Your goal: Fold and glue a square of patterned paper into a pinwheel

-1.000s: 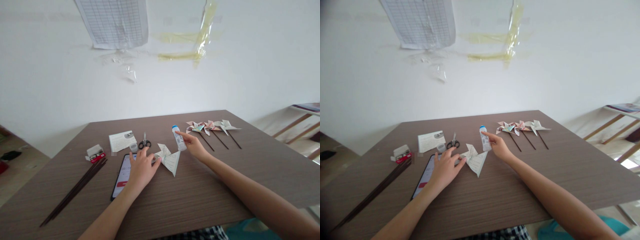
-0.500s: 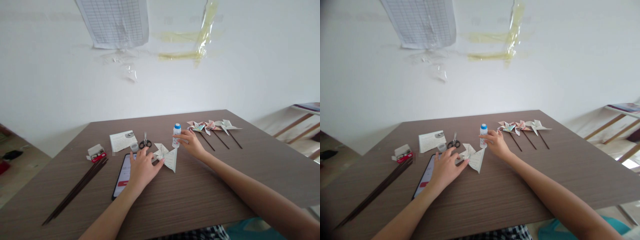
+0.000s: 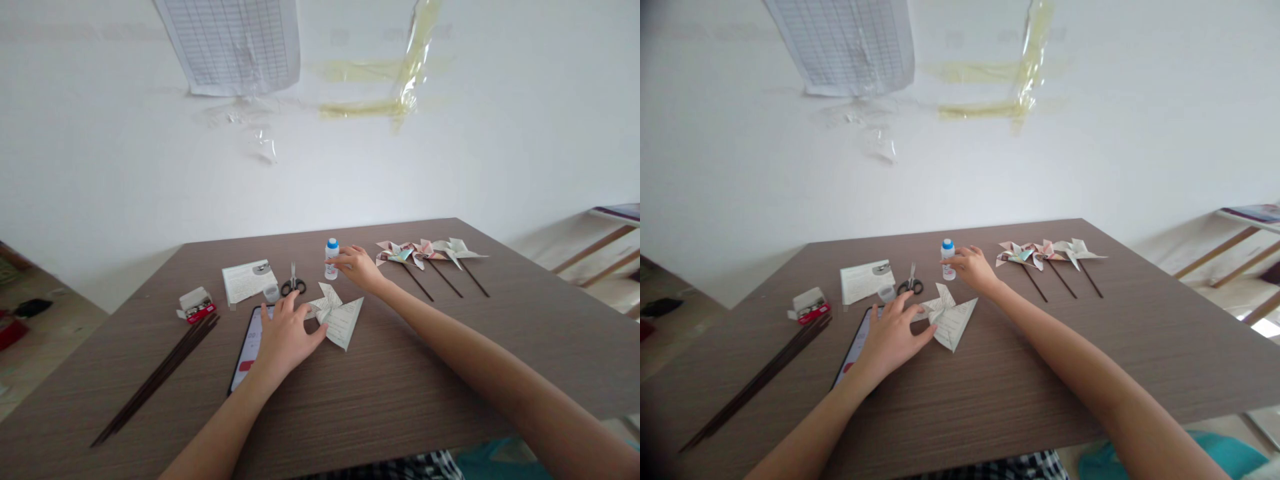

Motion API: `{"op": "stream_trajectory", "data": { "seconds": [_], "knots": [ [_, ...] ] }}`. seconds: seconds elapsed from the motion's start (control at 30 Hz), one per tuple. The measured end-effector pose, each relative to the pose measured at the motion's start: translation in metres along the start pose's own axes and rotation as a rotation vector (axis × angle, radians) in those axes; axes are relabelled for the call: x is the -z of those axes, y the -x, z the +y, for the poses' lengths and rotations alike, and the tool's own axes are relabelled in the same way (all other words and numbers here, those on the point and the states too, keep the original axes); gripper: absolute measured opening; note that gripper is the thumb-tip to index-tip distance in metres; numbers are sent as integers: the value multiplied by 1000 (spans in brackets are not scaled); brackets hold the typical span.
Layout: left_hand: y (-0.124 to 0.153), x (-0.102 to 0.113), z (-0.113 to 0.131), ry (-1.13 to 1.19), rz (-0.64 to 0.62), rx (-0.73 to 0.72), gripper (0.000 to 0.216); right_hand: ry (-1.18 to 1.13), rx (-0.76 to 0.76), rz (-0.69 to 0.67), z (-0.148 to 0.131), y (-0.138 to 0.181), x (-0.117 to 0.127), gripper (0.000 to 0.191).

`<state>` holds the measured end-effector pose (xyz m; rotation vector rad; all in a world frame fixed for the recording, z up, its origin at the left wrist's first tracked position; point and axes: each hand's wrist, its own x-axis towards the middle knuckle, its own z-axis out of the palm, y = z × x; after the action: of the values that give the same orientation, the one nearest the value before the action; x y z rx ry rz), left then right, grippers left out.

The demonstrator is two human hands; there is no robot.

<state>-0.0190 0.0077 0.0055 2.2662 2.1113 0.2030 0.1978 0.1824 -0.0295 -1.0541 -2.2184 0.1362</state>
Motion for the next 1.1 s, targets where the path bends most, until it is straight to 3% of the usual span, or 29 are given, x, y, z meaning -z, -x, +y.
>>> {"op": "stream_trajectory", "data": {
  "seconds": [0.43,0.87,1.1],
  "knots": [
    [0,2,-13,-8,-28,0,41,-9,81,-135,-38,-55,-34,50],
    [-2,6,-13,9,-25,8,39,16,75,-235,-40,-50,-40,69],
    [-3,8,-12,2,-35,12,39,-95,27,-182,-30,-37,-29,56]
  ]
}}
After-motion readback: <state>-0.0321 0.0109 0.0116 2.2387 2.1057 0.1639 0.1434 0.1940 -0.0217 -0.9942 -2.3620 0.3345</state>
